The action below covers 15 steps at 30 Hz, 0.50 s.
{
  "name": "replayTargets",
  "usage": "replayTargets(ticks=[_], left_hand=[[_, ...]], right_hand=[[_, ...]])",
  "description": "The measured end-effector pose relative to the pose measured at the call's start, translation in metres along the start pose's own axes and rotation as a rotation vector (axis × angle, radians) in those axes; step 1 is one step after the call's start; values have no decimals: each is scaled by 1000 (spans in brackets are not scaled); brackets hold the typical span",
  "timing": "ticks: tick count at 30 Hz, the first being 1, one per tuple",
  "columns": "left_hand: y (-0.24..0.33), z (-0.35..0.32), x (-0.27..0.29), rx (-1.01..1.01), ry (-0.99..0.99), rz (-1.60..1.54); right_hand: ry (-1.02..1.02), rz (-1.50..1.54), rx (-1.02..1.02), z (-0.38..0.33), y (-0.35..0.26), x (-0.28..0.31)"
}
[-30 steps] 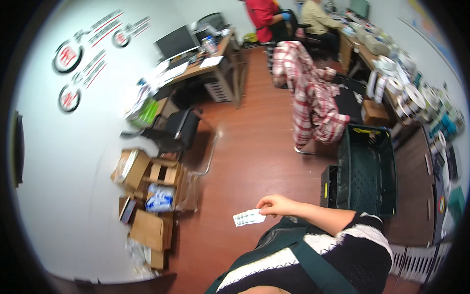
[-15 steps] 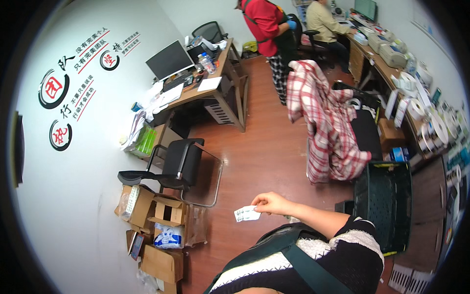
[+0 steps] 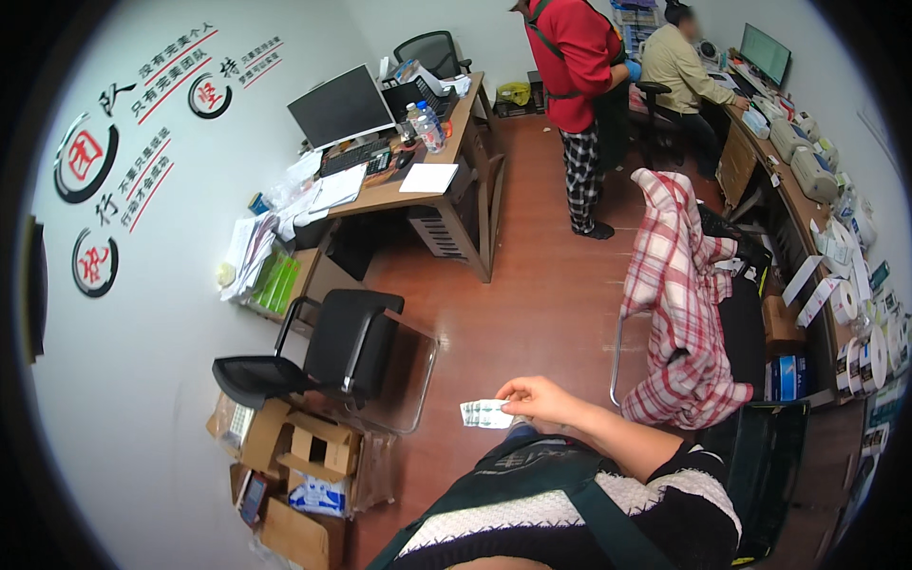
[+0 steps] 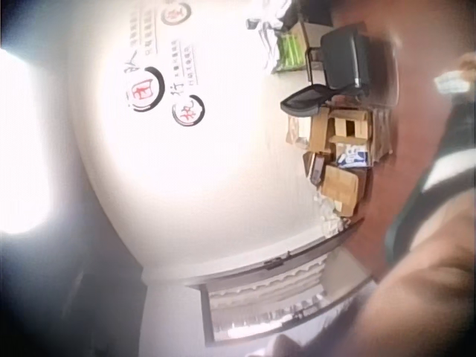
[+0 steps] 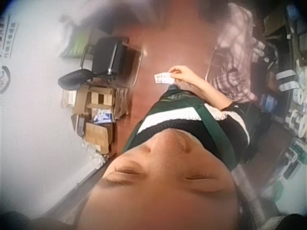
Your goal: The person cuts sheets of stickers with scissors, peels individual labels from a roll, and handles printed label strips.
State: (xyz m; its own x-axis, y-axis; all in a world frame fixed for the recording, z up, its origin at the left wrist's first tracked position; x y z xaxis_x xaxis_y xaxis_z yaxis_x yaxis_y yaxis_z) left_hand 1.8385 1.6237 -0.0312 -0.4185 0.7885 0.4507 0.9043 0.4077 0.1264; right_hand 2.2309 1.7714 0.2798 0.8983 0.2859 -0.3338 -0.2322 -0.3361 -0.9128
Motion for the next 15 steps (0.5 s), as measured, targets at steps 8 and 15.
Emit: replayTargets(ticks=[8, 15], left_hand=[[371, -92, 330, -1167, 232, -381], [504, -88, 274, -1198, -211, 3]], right_hand=[[105, -386, 202, 87, -73, 51], [194, -491, 182, 126, -106, 101]])
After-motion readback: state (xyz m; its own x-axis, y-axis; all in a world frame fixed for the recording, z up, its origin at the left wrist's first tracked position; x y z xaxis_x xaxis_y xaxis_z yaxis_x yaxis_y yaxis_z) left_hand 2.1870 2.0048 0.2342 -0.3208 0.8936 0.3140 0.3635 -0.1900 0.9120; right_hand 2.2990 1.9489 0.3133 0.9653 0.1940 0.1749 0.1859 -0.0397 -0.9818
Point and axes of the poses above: each hand's wrist, its own z-axis towards the middle knuckle, its own x-axis out of the back of the hand, y = z × x, the point moved 7 cm from there along z, towards the middle knuckle, and after that the axes turned 10 degrees about z, right-handed, at the moved point
